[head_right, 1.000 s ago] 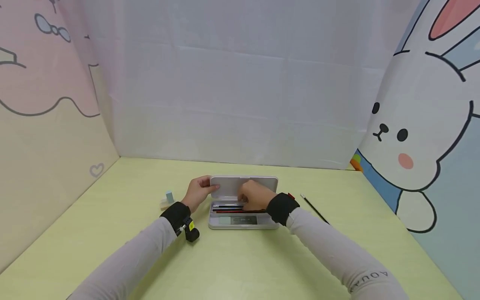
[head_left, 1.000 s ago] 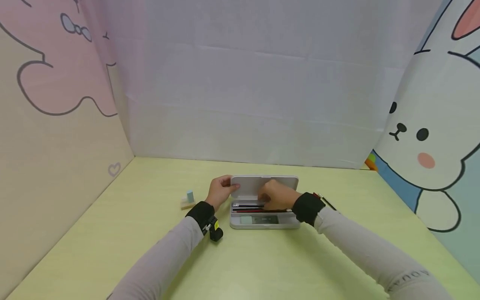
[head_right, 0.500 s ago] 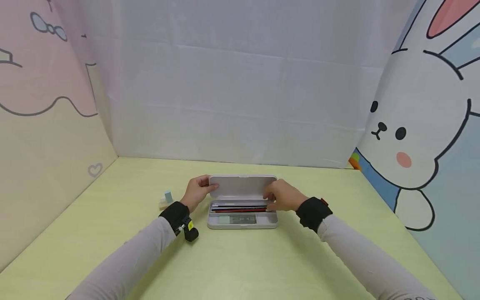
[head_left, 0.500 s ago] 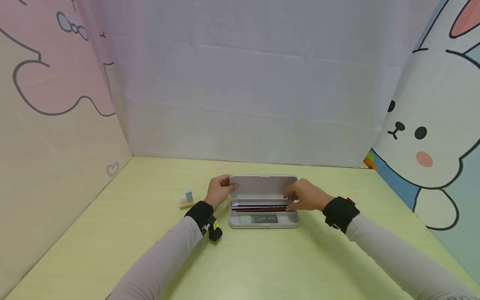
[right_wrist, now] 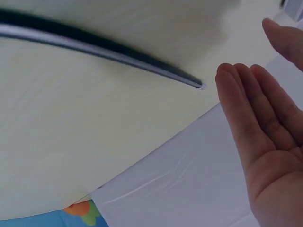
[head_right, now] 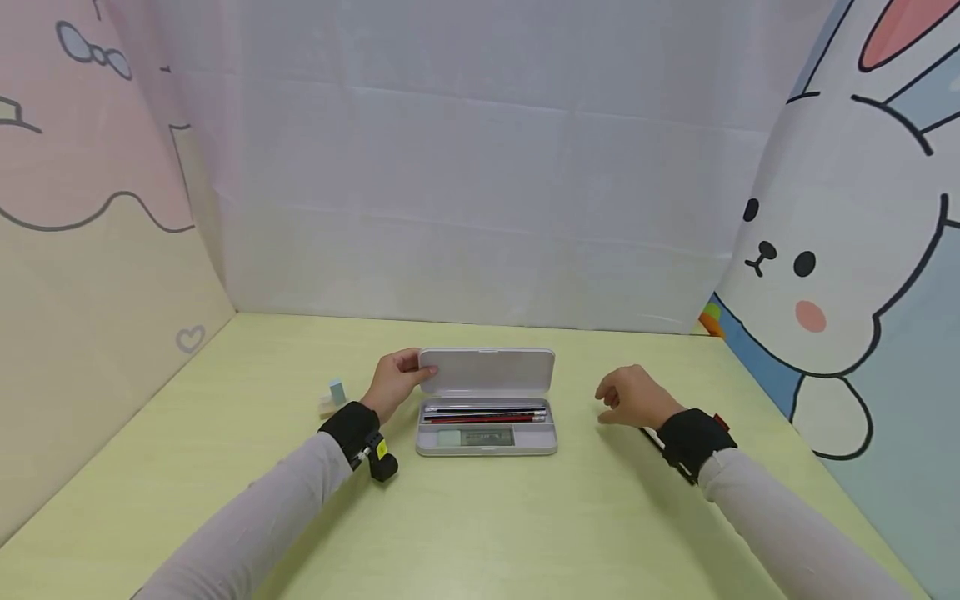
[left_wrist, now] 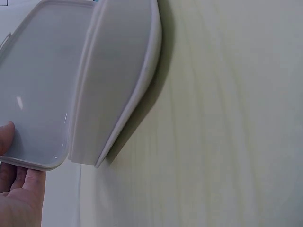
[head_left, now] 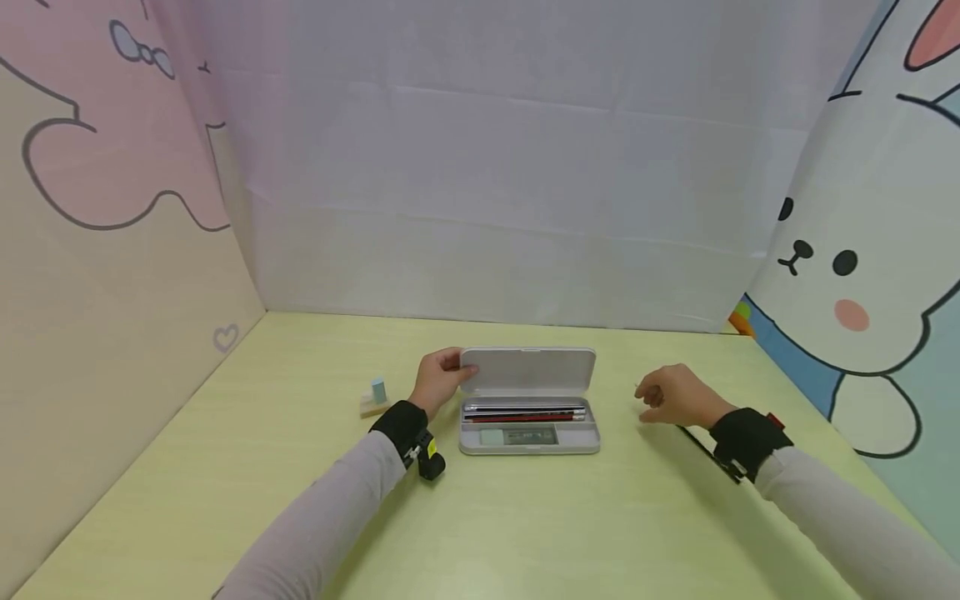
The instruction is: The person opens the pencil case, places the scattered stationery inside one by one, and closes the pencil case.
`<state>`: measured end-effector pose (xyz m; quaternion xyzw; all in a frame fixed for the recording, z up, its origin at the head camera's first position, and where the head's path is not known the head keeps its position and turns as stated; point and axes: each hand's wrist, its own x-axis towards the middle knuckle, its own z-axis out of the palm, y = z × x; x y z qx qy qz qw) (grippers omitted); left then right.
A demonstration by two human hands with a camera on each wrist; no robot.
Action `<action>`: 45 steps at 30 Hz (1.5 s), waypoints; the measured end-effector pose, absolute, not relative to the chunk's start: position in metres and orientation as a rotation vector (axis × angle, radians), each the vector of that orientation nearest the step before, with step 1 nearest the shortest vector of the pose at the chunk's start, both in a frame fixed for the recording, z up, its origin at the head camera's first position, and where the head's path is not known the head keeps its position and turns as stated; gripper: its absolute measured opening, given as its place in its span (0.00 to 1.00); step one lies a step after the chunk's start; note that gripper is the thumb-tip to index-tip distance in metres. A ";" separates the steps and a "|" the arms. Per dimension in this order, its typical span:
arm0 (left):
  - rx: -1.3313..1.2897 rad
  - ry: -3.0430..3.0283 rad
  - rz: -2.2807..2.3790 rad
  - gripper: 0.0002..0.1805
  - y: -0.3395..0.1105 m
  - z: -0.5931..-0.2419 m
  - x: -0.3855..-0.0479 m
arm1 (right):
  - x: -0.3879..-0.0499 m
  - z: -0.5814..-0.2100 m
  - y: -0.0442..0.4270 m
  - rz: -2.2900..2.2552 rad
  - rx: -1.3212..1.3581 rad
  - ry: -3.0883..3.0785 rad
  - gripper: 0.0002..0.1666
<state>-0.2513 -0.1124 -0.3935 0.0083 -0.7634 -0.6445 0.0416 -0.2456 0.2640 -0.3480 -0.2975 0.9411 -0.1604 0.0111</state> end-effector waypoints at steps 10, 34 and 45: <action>0.022 -2.343 -1.992 0.15 -0.112 -0.392 -0.249 | -0.232 -0.359 0.292 -0.486 -0.829 3.039 0.17; 0.014 -2.342 -1.989 0.15 -0.113 -0.393 -0.249 | -0.234 -0.364 0.299 -0.486 -0.588 3.021 0.02; -0.001 -2.345 -1.987 0.15 -0.114 -0.392 -0.250 | -0.229 -0.356 0.289 -0.477 -0.718 2.999 0.03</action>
